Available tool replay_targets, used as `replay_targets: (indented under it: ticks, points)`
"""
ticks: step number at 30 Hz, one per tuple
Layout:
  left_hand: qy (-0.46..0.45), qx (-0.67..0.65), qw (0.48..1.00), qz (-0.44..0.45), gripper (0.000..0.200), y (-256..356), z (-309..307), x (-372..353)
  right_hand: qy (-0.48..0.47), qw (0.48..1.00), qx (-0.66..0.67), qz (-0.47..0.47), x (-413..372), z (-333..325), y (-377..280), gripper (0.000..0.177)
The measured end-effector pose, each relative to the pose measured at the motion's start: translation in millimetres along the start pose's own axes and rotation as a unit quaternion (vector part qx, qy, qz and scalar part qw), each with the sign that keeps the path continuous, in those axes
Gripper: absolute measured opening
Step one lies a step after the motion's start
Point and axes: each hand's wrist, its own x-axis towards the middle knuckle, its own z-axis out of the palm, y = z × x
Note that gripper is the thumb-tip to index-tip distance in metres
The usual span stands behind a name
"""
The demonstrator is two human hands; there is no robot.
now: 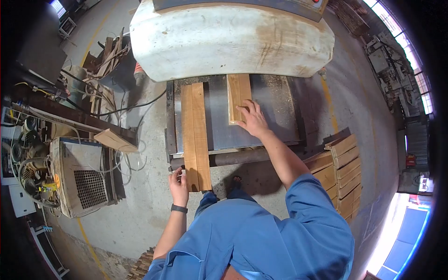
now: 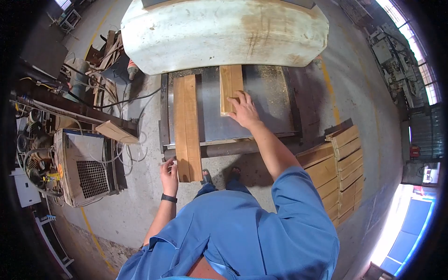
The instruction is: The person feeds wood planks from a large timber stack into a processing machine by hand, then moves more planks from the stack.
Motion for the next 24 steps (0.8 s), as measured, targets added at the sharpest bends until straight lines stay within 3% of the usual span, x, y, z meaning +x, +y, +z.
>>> replay_targets:
  ticks: [7, 10, 11, 12, 13, 14, 16, 17, 20, 21, 24]
  points:
    - [-0.085, -0.023, 0.995, -0.051, 0.054, -68, 14, 12, 0.047, 0.994, -0.082, 0.062, 19, 3, -21, 0.064]
    - [-0.110, -0.021, 0.990, -0.081, 0.068, -56, 13, 16, 0.098, 0.992, 0.028, 0.077, -3, 8, -61, 0.057]
    - [-0.121, -0.027, 0.986, -0.109, 0.070, -47, 13, 16, 0.154, 0.985, 0.052, 0.059, -22, 22, -79, 0.044]
    - [-0.133, -0.034, 0.981, -0.137, 0.072, -43, 11, 16, 0.122, 0.979, 0.133, 0.094, -49, 23, -108, 0.038]
    - [-0.124, -0.064, 0.985, -0.103, 0.078, -74, 25, 22, 0.114, 0.965, 0.208, 0.116, -76, 43, -127, 0.037]
    - [-0.136, -0.076, 0.983, -0.102, 0.079, -79, 30, 25, 0.041, 0.950, 0.264, 0.161, -103, 58, -147, 0.044]
    - [-0.158, -0.097, 0.977, -0.101, 0.082, -84, 36, 31, -0.136, 0.907, 0.309, 0.250, -140, 84, -173, 0.067]
    - [-0.168, -0.051, 0.980, -0.091, 0.084, -90, 41, 35, -0.196, 0.844, 0.401, 0.298, -146, 98, -177, 0.078]
    - [-0.129, 0.004, 0.991, -0.032, 0.079, -62, 47, 20, -0.060, 0.692, 0.641, 0.325, -158, 147, -186, 0.092]
    - [-0.127, -0.014, 0.991, -0.036, 0.077, -52, 49, 16, -0.038, 0.727, 0.605, 0.323, -155, 111, -196, 0.087]
    - [-0.130, -0.061, 0.989, -0.028, 0.069, -30, 47, 2, -0.051, 0.806, 0.505, 0.305, -157, 85, -191, 0.081]
